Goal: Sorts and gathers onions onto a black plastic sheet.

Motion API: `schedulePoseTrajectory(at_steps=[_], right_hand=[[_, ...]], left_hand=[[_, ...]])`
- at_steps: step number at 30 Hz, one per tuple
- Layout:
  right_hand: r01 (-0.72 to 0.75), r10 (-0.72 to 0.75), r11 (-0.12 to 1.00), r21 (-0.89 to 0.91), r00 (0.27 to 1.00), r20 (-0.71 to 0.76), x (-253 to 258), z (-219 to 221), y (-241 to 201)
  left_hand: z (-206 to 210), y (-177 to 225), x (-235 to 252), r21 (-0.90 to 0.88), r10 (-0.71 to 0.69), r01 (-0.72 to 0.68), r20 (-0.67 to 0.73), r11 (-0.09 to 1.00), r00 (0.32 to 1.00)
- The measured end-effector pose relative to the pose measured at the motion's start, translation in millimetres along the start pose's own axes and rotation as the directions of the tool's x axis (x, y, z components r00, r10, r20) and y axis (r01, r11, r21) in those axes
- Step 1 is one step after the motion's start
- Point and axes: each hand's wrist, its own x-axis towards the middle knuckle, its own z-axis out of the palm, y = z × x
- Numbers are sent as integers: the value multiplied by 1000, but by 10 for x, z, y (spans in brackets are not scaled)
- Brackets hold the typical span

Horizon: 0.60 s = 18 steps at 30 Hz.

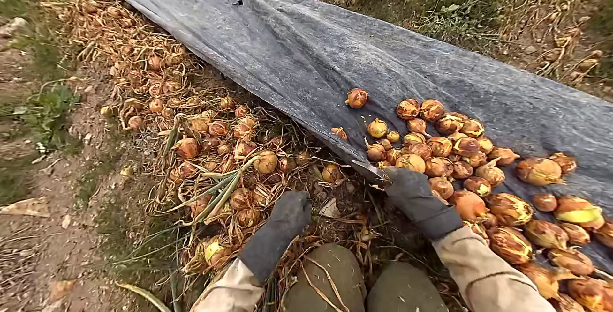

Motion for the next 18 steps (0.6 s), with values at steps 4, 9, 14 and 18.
schedulePoseTrajectory(at_steps=[4, 9, 14, 18], right_hand=[[-159, 147, 987, 27, 956, 254, 61, -282, -130], [-85, 84, 996, 28, 996, 43, 285, 434, 268], [-134, 128, 989, 62, 987, 92, 238, 540, 186], [-102, 75, 994, 46, 913, 401, -84, 92, -161]], left_hand=[[53, 281, 969, -78, 21, -28, -88, 997, 996], [265, 797, 1508, -258, -381, 375, 28, 890, 924], [439, 499, 1001, -321, -232, 196, -78, 926, 970], [466, -63, -132, -416, -65, -42, -241, 908, 968]])
